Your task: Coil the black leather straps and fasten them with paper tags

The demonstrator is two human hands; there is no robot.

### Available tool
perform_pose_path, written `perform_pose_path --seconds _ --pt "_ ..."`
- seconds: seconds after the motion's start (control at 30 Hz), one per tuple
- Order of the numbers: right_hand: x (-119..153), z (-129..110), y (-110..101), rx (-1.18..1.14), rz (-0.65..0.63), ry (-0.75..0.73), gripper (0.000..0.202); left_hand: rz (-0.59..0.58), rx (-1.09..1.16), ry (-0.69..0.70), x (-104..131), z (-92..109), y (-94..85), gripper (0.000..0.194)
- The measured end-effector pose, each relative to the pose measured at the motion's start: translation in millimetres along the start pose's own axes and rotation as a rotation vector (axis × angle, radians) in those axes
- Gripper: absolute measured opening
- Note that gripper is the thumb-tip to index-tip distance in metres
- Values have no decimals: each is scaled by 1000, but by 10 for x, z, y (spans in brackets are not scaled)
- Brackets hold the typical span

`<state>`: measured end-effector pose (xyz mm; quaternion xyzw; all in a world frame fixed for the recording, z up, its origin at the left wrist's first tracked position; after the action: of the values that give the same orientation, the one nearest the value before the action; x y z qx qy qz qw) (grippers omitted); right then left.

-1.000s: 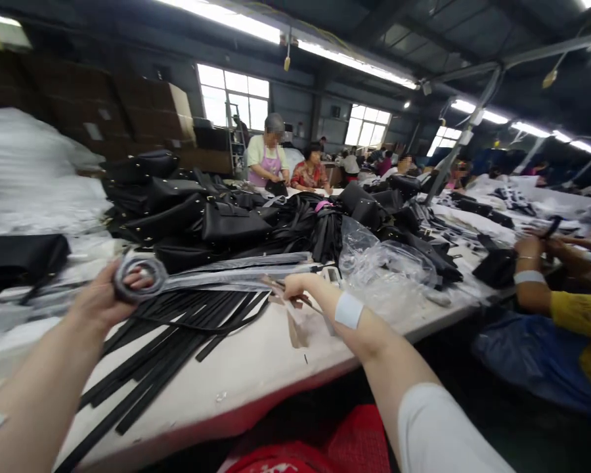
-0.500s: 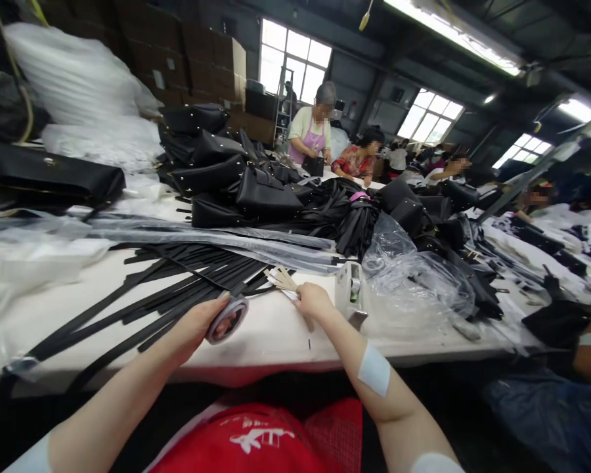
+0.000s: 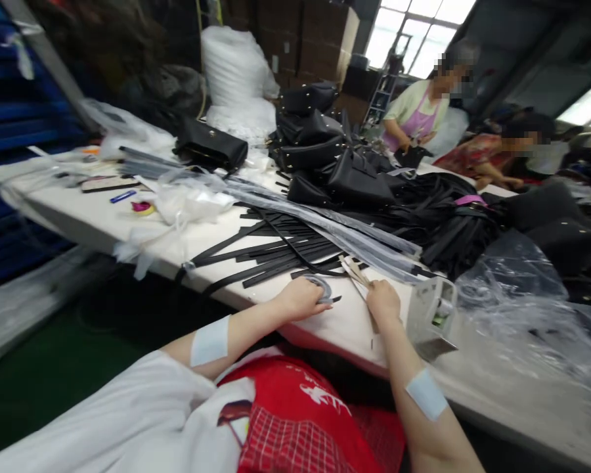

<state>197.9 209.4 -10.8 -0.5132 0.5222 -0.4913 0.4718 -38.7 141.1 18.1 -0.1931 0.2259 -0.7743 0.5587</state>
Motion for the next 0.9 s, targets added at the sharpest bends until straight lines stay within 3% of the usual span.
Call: perform_pose_path --seconds 0.13,0.3,0.47,0.73,0.8,0.9 --pt "29 55 -168 -136 72 29 41 30 186 -90 24 -48 24 41" --pt "420 -20 -434 -410 66 12 43 -37 586 -189 43 -58 -19 62" --pt "865 -289 -414 -1046 -99 -78 44 -6 919 -253 -71 -73 -94 62" --pt "1159 -365 -248 -1128 -244 -1 40 225 1036 -280 -116 -90 -230 59" --pt "1175 -376 -248 -1065 -192 1 38 246 1001 -277 -104 -72 -241 60" --pt "1210 -399 -325 -798 158 -101 28 269 952 -272 -78 -23 -229 60"
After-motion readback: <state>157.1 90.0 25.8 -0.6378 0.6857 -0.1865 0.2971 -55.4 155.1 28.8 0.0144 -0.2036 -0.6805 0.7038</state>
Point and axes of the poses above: each hand's wrist, its own x-axis away from the middle knuckle, its own y-axis out of the palm, z = x × y, the point moved 2 cm from there along -x, towards the middle knuckle, and after that the axes turned 6 degrees about x, right-handed, at the moved point
